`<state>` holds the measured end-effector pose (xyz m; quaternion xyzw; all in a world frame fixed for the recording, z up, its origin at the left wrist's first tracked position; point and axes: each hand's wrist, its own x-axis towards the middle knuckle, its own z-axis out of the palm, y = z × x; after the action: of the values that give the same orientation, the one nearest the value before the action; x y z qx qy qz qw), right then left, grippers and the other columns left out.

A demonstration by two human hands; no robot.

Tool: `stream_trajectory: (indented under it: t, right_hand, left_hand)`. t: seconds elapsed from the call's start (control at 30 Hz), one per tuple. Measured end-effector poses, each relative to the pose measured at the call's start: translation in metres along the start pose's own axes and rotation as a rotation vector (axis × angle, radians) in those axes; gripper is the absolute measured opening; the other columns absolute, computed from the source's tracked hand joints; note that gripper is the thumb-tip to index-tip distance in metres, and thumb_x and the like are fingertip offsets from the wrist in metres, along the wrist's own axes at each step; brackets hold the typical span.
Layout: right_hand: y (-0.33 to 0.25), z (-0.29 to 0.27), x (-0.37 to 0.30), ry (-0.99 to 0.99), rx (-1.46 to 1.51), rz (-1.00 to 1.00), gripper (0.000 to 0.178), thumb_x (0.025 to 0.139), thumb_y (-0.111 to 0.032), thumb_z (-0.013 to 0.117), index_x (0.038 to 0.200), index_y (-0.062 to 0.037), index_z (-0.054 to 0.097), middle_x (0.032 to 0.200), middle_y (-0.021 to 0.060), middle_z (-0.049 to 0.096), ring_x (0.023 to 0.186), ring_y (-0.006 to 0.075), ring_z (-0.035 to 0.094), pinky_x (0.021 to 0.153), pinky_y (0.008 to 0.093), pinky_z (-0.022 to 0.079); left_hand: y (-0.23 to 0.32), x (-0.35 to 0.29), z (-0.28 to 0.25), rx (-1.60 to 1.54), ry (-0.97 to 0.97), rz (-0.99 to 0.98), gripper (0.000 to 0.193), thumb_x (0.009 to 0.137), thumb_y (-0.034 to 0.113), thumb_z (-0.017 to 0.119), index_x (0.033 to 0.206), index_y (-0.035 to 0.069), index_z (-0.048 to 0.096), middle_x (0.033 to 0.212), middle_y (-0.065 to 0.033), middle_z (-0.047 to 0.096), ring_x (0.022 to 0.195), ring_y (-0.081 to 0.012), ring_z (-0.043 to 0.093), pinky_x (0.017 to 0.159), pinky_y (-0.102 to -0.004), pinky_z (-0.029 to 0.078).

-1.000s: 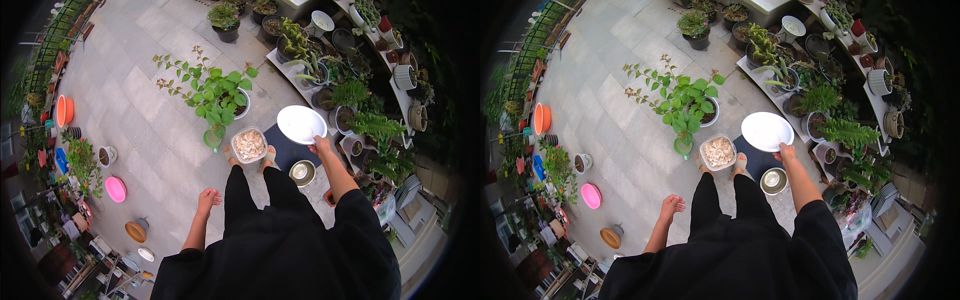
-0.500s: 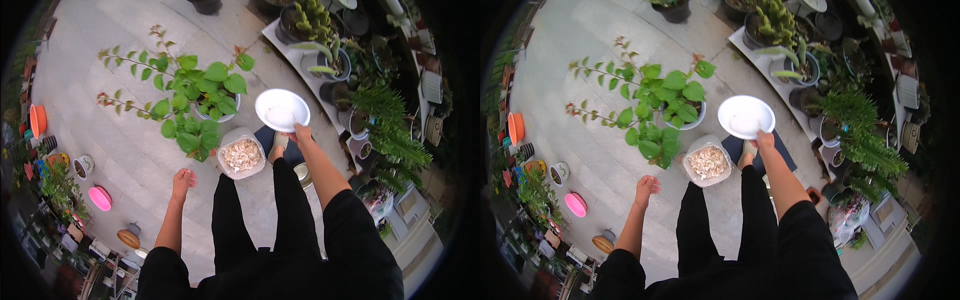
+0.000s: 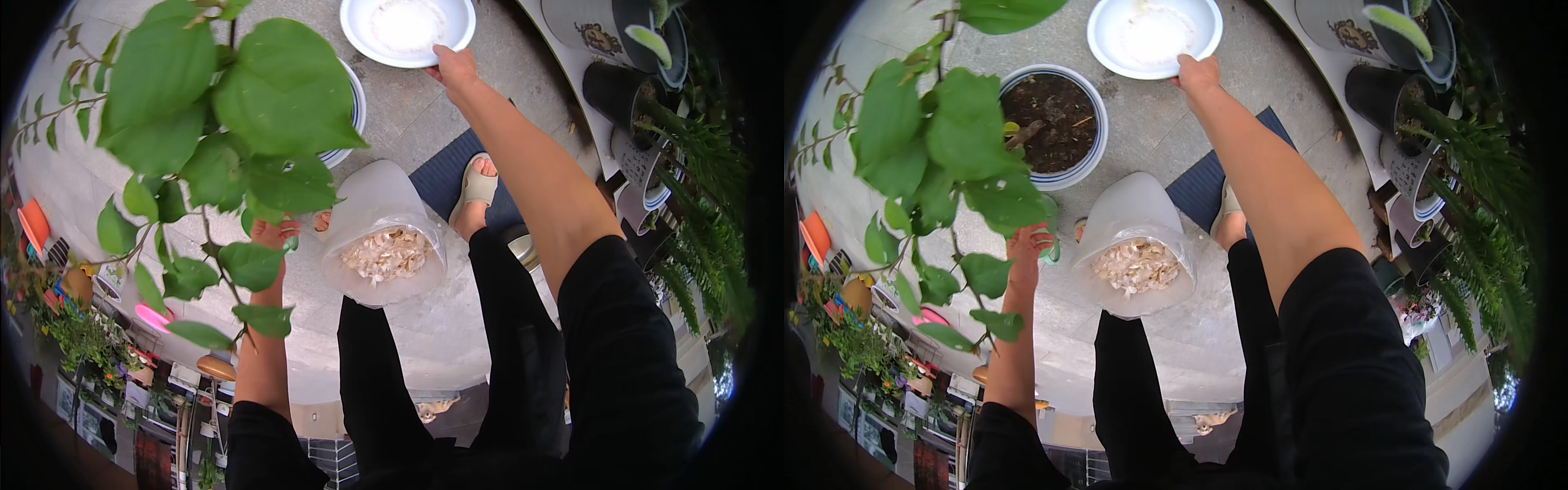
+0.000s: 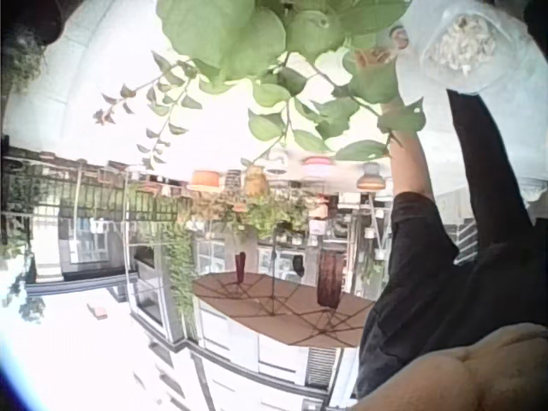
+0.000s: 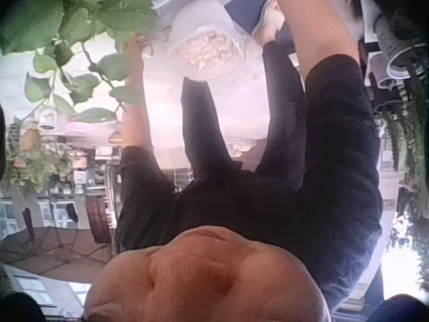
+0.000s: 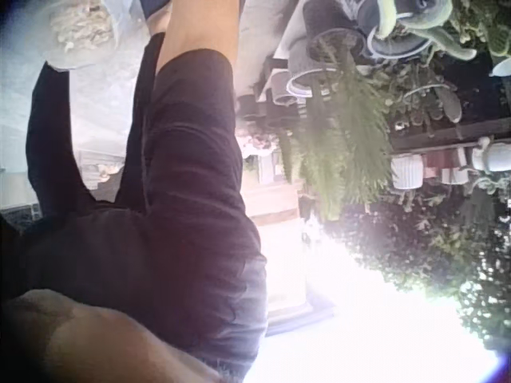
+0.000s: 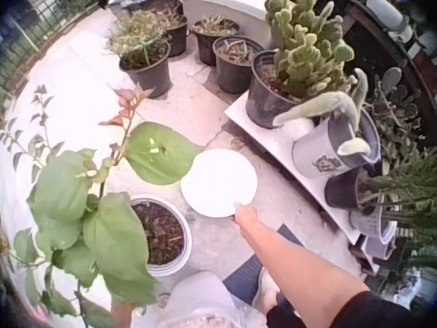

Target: The person fills a green watering can at a kitchen sink, carries it and a container of food scraps to a balcony, and waters several potted plants. The person also moves a plant pot and washes hands at an outdoor sink.

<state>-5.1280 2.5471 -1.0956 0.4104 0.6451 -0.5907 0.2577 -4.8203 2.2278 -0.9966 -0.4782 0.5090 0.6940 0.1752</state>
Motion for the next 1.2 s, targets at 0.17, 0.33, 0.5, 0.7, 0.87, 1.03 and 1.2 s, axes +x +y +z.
stream_trajectory:
  t: [0.17,0.33,0.5,0.7,0.87,1.03,1.2]
  right_hand:
    - [0.034,0.012,0.018,-0.031,0.123,-0.01,0.045,0.085,-0.01,0.054,0.124,0.0004,0.036,0.113,0.0172,0.053,0.084,0.0228,0.059,0.056,0.0283,0.053]
    - [0.042,0.015,0.019,-0.157,0.177,0.235,0.04,0.089,-0.017,0.051,0.12,0.0064,0.04,0.103,0.0192,0.057,0.078,0.0231,0.062,0.064,0.0305,0.055]
    - [0.01,0.041,-0.076,-0.458,-0.229,0.1,0.037,0.093,-0.022,0.047,0.119,0.0039,0.046,0.103,0.019,0.061,0.084,0.0236,0.062,0.072,0.0315,0.052]
    - [-0.007,0.039,-0.086,-0.458,-0.877,-0.859,0.024,0.086,-0.02,0.051,0.094,0.0022,0.053,0.08,0.0239,0.062,0.076,0.037,0.061,0.069,0.0436,0.048]
    - [-0.003,0.053,-0.092,-0.457,-0.945,-0.818,0.016,0.086,-0.014,0.047,0.089,0.0014,0.048,0.074,0.0238,0.062,0.072,0.0396,0.06,0.069,0.0452,0.048]
    - [-0.003,0.045,-0.094,-0.411,-0.962,-0.868,0.015,0.085,-0.012,0.047,0.089,0.0031,0.048,0.073,0.0244,0.061,0.071,0.0406,0.06,0.067,0.0461,0.047]
    - [-0.027,0.014,-0.118,-0.401,-0.935,-0.817,0.015,0.084,-0.011,0.047,0.087,0.0037,0.049,0.071,0.0246,0.061,0.07,0.041,0.06,0.068,0.0459,0.047]
  left_hand:
    - [0.026,0.032,0.033,0.076,-0.096,0.211,0.037,0.093,0.025,0.048,0.124,0.006,0.043,0.116,-0.0135,0.053,0.085,-0.023,0.062,0.07,-0.0355,0.053]
    - [0.034,0.094,0.011,-0.192,-0.287,0.365,0.039,0.092,0.024,0.05,0.126,0.008,0.042,0.119,-0.0125,0.051,0.092,-0.0245,0.06,0.075,-0.0398,0.053]
    - [0.057,0.075,-0.004,-0.108,-0.128,0.328,0.038,0.091,0.022,0.05,0.125,0.007,0.043,0.115,-0.0123,0.052,0.09,-0.0241,0.061,0.072,-0.0386,0.053]
    - [0.075,0.066,0.008,-0.07,-0.115,0.309,0.036,0.091,0.021,0.051,0.123,0.006,0.044,0.111,-0.0121,0.054,0.086,-0.0235,0.061,0.069,-0.0372,0.053]
    - [0.094,0.049,0.006,-0.031,-0.086,0.335,0.035,0.09,0.02,0.051,0.121,0.005,0.044,0.108,-0.012,0.055,0.083,-0.0231,0.061,0.066,-0.0361,0.053]
    - [0.116,0.043,0.028,-0.007,-0.11,0.358,0.034,0.09,0.018,0.052,0.119,0.004,0.045,0.104,-0.0118,0.056,0.081,-0.0227,0.062,0.063,-0.0349,0.052]
    - [0.135,0.041,0.065,0.001,-0.155,0.365,0.033,0.089,0.017,0.052,0.118,0.003,0.046,0.101,-0.0116,0.058,0.078,-0.0223,0.062,0.061,-0.0338,0.052]
